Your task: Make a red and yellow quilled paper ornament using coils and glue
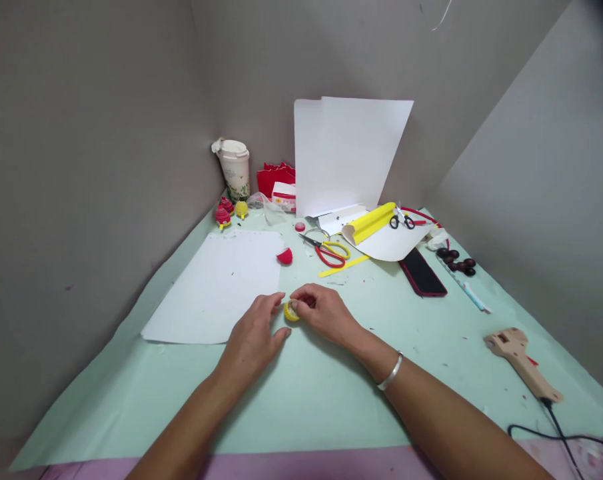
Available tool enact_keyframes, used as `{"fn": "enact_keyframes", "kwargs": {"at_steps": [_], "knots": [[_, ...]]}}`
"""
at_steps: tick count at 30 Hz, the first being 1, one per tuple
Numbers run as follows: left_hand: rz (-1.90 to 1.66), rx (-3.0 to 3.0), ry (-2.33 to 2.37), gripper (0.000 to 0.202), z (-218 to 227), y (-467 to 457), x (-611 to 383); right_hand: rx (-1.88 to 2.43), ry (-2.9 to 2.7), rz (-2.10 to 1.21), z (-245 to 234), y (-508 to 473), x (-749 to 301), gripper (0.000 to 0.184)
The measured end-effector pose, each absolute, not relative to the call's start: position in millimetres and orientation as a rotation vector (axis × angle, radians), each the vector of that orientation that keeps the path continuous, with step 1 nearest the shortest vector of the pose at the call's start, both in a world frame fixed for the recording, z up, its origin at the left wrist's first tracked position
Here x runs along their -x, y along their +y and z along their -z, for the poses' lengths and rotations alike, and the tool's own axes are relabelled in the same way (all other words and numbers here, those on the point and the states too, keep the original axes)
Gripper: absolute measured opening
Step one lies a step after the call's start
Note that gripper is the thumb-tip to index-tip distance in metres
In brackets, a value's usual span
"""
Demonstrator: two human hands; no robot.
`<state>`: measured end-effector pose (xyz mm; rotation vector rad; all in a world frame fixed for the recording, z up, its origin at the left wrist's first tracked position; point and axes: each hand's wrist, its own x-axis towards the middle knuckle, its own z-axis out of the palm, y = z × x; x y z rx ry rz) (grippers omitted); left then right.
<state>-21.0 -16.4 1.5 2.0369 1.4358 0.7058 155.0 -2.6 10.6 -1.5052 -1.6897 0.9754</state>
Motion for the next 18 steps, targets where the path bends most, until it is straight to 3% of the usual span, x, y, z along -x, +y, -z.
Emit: {"fn": "enact_keyframes", "kwargs": {"at_steps": [6,18], "knots": [[-0.652,-2.011,1.498,0.047,-5.5,-17.1,24.2,1.476,-1.787,-0.868,-10.9,-3.3,-154.2,0.016],[-0.653,-1.957,1.496,0.042,-9.7,-15.6,24.3,1.422,-1.806,-0.983,-14.0,-3.5,-156.9,0.023]]}}
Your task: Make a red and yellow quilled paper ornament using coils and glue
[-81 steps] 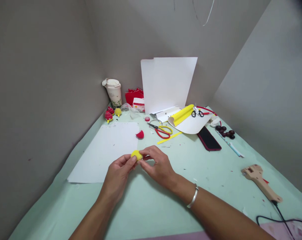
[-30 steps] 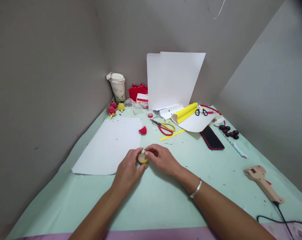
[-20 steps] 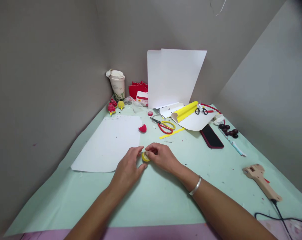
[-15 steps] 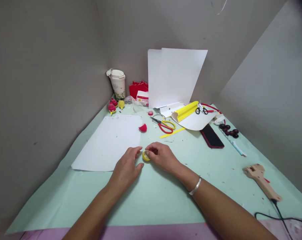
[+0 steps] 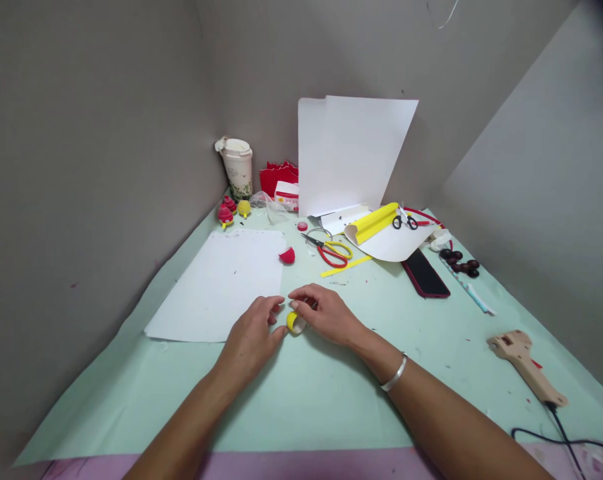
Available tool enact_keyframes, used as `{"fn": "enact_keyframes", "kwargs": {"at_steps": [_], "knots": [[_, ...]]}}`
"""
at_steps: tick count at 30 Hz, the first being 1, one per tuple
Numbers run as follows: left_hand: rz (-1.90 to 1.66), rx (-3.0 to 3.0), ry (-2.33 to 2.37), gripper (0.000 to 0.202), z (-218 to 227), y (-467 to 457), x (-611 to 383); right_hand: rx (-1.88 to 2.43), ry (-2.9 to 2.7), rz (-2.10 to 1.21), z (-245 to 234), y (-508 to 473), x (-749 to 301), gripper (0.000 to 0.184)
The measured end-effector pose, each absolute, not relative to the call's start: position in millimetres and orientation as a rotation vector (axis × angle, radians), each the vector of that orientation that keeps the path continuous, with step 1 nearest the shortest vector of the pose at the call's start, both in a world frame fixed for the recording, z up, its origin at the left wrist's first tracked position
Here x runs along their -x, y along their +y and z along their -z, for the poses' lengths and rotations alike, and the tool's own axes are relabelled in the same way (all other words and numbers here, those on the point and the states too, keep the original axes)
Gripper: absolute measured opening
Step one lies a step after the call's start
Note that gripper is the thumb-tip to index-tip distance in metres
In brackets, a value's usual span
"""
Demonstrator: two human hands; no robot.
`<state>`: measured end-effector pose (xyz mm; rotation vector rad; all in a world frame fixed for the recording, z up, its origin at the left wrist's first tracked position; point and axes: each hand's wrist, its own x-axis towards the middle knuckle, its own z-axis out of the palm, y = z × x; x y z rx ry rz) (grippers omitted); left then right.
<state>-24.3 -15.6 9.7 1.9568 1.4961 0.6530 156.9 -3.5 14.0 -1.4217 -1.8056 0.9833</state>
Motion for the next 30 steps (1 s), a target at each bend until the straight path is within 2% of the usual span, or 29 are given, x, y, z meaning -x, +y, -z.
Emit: {"fn": "enact_keyframes", "kwargs": {"at_steps": [7,10,13,17,21,30], "knots": [[-0.633,-1.952,1.492,0.029,-11,-16,25,1.314,-1.809,-1.266,-15,1,-168,0.028],[-0.633,-1.932,1.482,0.025,-14,-17,23,1.311,-1.791,-1.275,-13,2,-167,0.024],[-0.672,-1.821,1.446,0.027,-17,-18,20,1.354,-1.672,-1.312,-9,3,-165,0.019],[-0.778,-1.588,1.402,0.037,-19,-17,19,1.248,-1.361,-1.564,-6,7,-167,0.017],[-0.821,-1.458,1.433,0.031,-21,-16,19,1.094,-1.115,-1.727,-10,8,-168,0.02],[-0.806,-1.472,1.473,0.025,-25,-20,17,1.062,-1.139,-1.719,-9,6,-166,0.024]]}}
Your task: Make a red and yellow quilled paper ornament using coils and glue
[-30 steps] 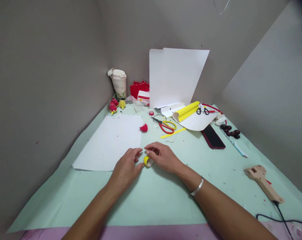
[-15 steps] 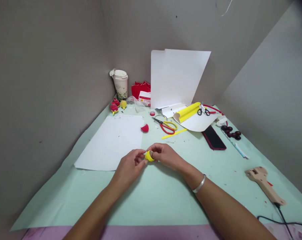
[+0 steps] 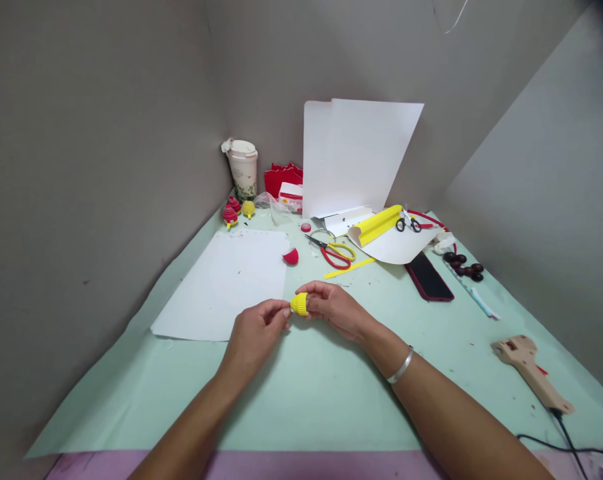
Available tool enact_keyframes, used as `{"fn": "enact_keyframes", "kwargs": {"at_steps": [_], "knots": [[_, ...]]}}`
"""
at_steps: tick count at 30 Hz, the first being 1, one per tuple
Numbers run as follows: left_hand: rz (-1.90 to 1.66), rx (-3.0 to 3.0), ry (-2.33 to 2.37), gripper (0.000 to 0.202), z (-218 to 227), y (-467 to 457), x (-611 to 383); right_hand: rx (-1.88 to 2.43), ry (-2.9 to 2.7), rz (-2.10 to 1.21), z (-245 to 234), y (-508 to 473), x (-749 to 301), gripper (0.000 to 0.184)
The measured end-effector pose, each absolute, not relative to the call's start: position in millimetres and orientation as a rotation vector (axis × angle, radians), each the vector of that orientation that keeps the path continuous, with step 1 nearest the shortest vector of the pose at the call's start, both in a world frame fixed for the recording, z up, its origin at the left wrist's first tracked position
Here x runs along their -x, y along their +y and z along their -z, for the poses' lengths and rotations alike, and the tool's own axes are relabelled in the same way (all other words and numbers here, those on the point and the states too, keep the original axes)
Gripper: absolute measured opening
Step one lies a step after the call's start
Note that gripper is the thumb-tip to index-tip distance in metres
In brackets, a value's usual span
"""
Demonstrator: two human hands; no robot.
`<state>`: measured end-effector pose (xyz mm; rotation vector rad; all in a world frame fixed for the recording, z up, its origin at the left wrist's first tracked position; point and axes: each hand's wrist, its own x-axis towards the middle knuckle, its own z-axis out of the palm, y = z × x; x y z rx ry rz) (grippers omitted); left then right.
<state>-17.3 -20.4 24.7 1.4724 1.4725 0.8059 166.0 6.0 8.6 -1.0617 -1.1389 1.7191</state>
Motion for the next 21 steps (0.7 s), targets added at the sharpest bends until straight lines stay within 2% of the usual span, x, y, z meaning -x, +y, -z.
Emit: {"fn": "enact_keyframes", "kwargs": {"at_steps": [4,10,16,21], "knots": [[-0.788,-1.471,1.48,0.025,-25,-20,17,1.098,-1.205,-1.661,-5,7,-166,0.027],[-0.738,-1.525,1.504,0.03,-21,-18,19,1.167,-1.247,-1.612,-5,8,-165,0.022],[-0.829,-1.507,1.436,0.036,-23,-20,17,1.133,-1.038,-1.881,-14,7,-164,0.019],[-0.864,-1.381,1.291,0.037,-28,-21,16,1.078,-0.936,-1.98,-14,7,-164,0.026]]}}
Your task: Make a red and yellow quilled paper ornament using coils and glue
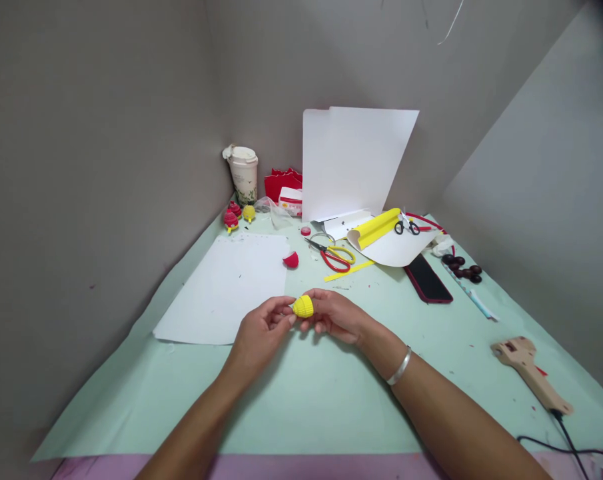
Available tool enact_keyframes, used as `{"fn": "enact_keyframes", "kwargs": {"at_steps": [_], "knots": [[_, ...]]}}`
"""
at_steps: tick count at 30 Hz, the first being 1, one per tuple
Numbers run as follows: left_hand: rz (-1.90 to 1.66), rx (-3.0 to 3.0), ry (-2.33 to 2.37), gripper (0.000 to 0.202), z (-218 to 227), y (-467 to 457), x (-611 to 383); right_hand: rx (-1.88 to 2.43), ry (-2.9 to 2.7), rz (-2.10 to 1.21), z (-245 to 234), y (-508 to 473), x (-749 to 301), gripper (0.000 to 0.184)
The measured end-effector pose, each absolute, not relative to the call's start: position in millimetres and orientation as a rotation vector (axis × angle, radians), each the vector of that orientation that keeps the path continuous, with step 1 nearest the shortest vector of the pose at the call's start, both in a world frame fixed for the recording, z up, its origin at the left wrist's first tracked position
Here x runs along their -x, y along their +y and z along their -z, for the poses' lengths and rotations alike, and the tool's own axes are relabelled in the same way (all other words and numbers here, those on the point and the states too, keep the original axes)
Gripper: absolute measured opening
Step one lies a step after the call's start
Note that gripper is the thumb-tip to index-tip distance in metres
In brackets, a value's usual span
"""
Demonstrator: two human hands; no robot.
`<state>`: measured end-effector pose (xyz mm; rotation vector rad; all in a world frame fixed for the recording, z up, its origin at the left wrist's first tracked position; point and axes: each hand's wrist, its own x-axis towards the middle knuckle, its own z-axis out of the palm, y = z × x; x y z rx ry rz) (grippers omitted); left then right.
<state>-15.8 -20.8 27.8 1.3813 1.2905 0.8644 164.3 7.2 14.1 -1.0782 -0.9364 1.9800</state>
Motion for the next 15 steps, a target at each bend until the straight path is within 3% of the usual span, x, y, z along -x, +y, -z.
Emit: {"fn": "enact_keyframes", "kwargs": {"at_steps": [3,8,13,15], "knots": [[-0.854,-1.347,1.299,0.037,-28.2,-19.7,16.2,1.127,-0.897,-1.907,-12.5,7.5,-163.0,0.026],[-0.868,-1.316,1.291,0.04,-22.9,-17.1,16.8,1.145,-0.912,-1.832,-15.8,7.0,-160.7,0.009],[-0.901,-1.253,1.333,0.039,-21.6,-17.1,16.5,1.0,-0.985,-1.843,-18.2,4.7,-160.8,0.034],[-0.909,-1.217,1.328,0.038,-22.5,-17.2,16.5,0.98,-1.06,-1.811,-17.3,3.3,-161.0,0.036]]}}
